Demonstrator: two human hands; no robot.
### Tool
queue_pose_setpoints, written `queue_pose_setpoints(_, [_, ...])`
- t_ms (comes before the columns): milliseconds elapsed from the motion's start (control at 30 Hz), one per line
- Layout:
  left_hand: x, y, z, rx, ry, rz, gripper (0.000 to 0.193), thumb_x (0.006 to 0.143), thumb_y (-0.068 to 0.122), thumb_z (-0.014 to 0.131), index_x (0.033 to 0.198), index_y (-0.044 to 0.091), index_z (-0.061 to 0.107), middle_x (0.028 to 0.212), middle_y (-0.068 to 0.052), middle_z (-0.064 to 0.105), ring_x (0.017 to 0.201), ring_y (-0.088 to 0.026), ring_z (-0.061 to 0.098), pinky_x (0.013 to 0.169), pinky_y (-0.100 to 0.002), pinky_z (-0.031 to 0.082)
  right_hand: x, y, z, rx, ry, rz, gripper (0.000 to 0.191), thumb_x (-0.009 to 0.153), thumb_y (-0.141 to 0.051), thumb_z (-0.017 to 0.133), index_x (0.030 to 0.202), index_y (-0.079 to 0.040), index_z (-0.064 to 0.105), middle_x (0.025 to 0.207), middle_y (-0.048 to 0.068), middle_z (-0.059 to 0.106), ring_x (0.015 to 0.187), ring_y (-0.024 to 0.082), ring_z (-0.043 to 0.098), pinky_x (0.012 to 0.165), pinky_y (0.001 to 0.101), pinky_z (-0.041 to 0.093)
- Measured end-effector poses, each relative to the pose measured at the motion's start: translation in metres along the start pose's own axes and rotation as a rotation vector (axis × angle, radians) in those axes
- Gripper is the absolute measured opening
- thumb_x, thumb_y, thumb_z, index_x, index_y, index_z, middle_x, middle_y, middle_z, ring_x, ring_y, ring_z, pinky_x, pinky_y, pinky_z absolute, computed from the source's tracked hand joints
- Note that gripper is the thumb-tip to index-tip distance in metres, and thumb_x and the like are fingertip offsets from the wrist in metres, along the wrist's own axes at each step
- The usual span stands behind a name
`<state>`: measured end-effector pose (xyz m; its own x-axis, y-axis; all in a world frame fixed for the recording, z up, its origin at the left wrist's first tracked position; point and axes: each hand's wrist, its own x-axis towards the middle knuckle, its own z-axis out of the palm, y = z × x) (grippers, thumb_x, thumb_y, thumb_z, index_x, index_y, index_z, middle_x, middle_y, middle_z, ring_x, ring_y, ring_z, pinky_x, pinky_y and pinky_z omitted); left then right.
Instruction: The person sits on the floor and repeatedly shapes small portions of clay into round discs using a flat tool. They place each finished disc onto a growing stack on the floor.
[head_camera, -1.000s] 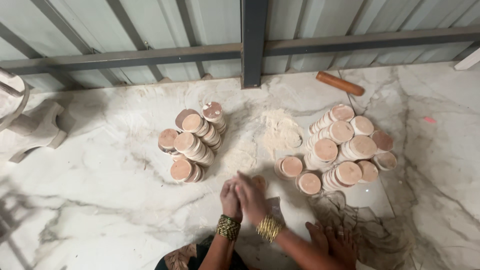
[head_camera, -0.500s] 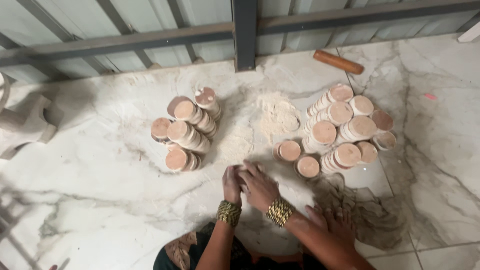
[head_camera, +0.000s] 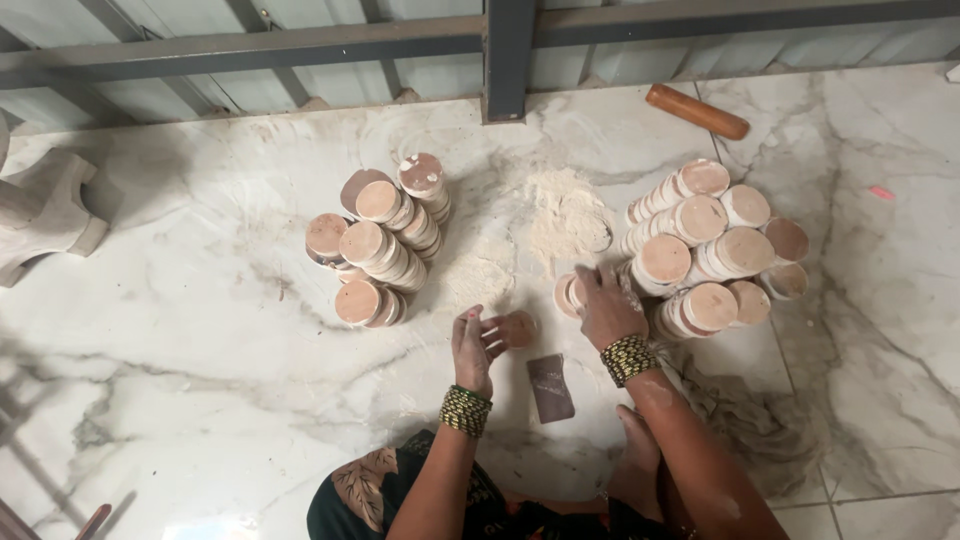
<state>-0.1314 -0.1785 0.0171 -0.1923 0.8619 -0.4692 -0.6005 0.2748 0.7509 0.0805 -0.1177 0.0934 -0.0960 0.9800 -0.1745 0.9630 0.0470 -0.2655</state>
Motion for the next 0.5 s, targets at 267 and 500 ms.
queue_pose_setpoints(267, [0.001, -0.016, -0.002, 0.028, -0.079, -0.104, 0.029, 0.1, 0.032, 0.055, 0.122, 0.013, 0.055, 0.101, -0.008, 0.074, 0.082, -0.015, 0.07, 0.069, -0.031, 0.054, 0.017, 0.018, 0.012, 0.098, -0.046, -0.051, 0.074, 0.072, -0.014, 0.086, 0.135, -0.025, 0.048, 0.146, 0.015, 0.041, 0.124, 0.04, 0.056, 0.095, 0.0519, 0.052])
queue_pose_setpoints(500, [0.002, -0.015, -0.002, 0.027, -0.057, -0.115, 0.029, 0.101, 0.034, 0.056, 0.122, 0.013, 0.057, 0.101, -0.008, 0.075, 0.082, -0.014, 0.07, 0.069, -0.03, 0.053, 0.019, 0.014, 0.011, 0.075, -0.065, -0.04, 0.061, 0.076, -0.019, 0.083, 0.127, -0.026, 0.052, 0.135, 0.008, 0.048, 0.121, 0.037, 0.059, 0.092, 0.0541, 0.053])
